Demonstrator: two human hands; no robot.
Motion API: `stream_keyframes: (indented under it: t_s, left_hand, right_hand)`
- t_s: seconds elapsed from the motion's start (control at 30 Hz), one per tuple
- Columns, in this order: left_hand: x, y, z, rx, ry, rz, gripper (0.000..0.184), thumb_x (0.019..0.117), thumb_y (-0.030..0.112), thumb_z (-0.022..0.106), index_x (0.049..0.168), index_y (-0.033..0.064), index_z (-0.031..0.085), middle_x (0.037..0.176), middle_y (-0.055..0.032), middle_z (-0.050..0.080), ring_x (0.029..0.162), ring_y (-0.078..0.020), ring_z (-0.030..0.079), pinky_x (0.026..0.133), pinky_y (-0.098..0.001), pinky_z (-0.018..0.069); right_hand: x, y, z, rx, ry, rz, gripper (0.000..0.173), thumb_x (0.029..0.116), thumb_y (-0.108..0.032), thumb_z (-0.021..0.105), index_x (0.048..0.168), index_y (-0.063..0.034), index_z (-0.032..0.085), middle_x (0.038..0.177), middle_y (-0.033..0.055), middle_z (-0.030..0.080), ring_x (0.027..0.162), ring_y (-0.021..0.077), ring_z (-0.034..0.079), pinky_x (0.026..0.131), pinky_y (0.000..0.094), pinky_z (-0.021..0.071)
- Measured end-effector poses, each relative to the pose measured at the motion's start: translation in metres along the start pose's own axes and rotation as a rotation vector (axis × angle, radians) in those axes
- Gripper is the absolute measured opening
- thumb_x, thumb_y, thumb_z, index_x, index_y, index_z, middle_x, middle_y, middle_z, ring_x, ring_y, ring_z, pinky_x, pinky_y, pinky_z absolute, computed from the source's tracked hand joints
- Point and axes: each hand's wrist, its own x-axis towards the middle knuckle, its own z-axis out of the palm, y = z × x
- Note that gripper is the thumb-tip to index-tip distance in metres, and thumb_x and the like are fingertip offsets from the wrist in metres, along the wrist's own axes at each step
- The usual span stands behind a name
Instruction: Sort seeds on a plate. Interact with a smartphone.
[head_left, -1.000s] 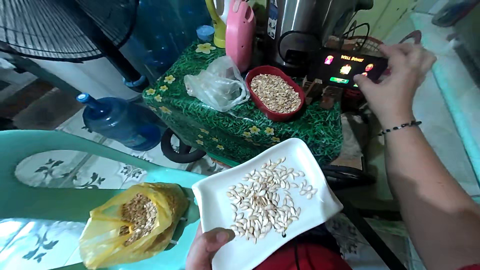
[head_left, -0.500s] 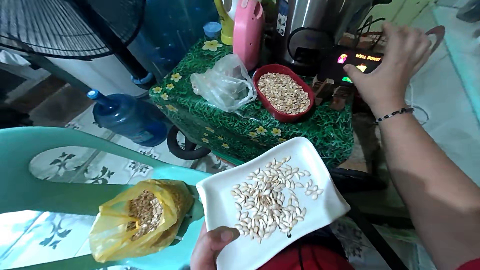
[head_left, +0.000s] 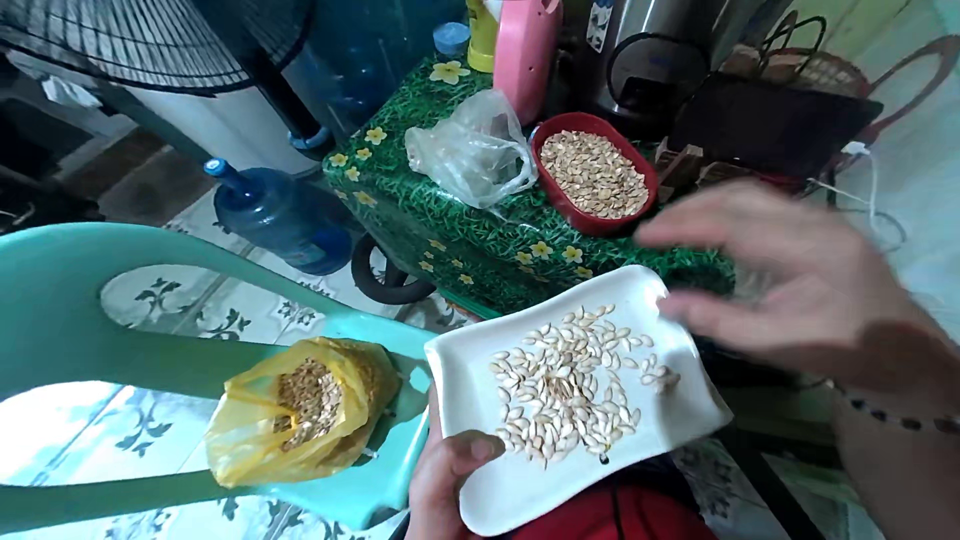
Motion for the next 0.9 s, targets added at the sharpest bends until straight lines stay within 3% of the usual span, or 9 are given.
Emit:
stream_keyframes:
  t_s: [0.07,0.1,0.17,0.2,0.3,0.4,0.6,0.8,0.9]
  left_hand:
    - [-0.001,-0.001,0.001,-0.005,-0.025,0.0,0.048,0.0732,0.011,0.074,0.117,0.0094,0.056,0.089,-0.0035,0.076,0.081,-0.0122,0.075,0.074,-0.0325,0.0636]
    - [-0.001,-0.001,0.0,-0.01,-0.055,0.0,0.044,0.0755,0.011,0.074,0.117,0.0097,0.058,0.092,-0.0041,0.076,0.084,-0.0128,0.075,0.075,-0.0331,0.0636]
    - [-0.003,0.0,0.003,-0.011,-0.028,-0.01,0.03,0.0739,0.011,0.074,0.104,0.0105,0.068,0.086,-0.0046,0.076,0.078,-0.0126,0.075,0.073,-0.0319,0.0632]
    - [-0.004,0.0,0.004,-0.004,-0.022,-0.014,0.026,0.0736,0.012,0.074,0.1,0.0109,0.07,0.084,-0.0046,0.076,0.077,-0.0122,0.075,0.072,-0.0313,0.0631]
    - [-0.006,0.001,0.004,-0.002,-0.045,-0.013,0.025,0.0754,0.011,0.073,0.1,0.0115,0.07,0.084,-0.0045,0.076,0.077,-0.0114,0.075,0.073,-0.0307,0.0629]
    - [-0.007,0.001,0.002,-0.023,-0.045,-0.016,0.026,0.0756,0.01,0.072,0.101,0.0104,0.068,0.086,-0.0052,0.076,0.079,-0.0123,0.075,0.073,-0.0318,0.0631]
    - [-0.006,0.001,0.001,-0.051,-0.062,-0.01,0.036,0.0756,0.009,0.073,0.11,0.0095,0.063,0.09,-0.0052,0.076,0.083,-0.0136,0.075,0.076,-0.0333,0.0633]
    - [-0.006,0.001,0.0,-0.054,-0.062,-0.006,0.037,0.0755,0.008,0.072,0.111,0.0087,0.062,0.09,-0.0059,0.076,0.082,-0.0137,0.075,0.075,-0.0336,0.0634]
    - [-0.006,0.001,-0.001,-0.052,-0.048,-0.005,0.047,0.0738,0.009,0.073,0.118,0.0085,0.055,0.091,-0.0054,0.076,0.083,-0.0141,0.075,0.075,-0.0343,0.0635]
  right_hand:
    - [-0.005,-0.02,0.015,0.015,-0.156,-0.16,0.037,0.0957,-0.041,0.064,0.122,-0.0175,0.075,0.124,0.0025,0.068,0.116,0.0177,0.06,0.094,0.035,0.0523]
    - [-0.008,-0.028,0.022,0.0,-0.244,-0.197,0.039,0.0978,-0.044,0.06,0.129,-0.0226,0.072,0.129,0.002,0.066,0.119,0.0196,0.058,0.094,0.0374,0.0518]
    - [-0.011,-0.043,0.033,-0.076,-0.374,-0.199,0.047,0.0954,-0.049,0.06,0.139,-0.0317,0.063,0.14,0.0027,0.06,0.122,0.0249,0.058,0.09,0.0442,0.0523]
    - [-0.012,-0.047,0.037,-0.111,-0.39,-0.194,0.045,0.0946,-0.047,0.061,0.137,-0.0327,0.065,0.14,0.0034,0.061,0.12,0.0265,0.059,0.086,0.0451,0.0526]
    - [-0.015,-0.045,0.043,-0.108,-0.338,-0.19,0.024,0.1008,-0.03,0.056,0.115,-0.024,0.075,0.115,0.002,0.068,0.102,0.0214,0.064,0.077,0.038,0.0537]
    - [-0.015,-0.031,0.037,-0.036,-0.232,-0.196,0.022,0.1011,-0.017,0.055,0.1,-0.0134,0.077,0.095,0.0014,0.069,0.087,0.0137,0.063,0.072,0.0276,0.0527]
    - [-0.017,-0.021,0.019,-0.001,-0.086,-0.164,0.02,0.0993,-0.017,0.06,0.096,-0.0115,0.079,0.095,-0.0019,0.073,0.093,0.0048,0.067,0.083,0.0184,0.0553]
    - [-0.023,-0.017,0.011,0.182,-0.186,-0.202,0.022,0.1017,-0.013,0.057,0.107,-0.0099,0.079,0.101,-0.0013,0.077,0.098,0.007,0.07,0.088,0.0219,0.057]
    - [-0.021,-0.016,0.005,0.098,-0.143,-0.207,0.024,0.101,-0.011,0.056,0.107,-0.0097,0.079,0.102,0.0,0.076,0.099,0.0079,0.069,0.089,0.0222,0.0566]
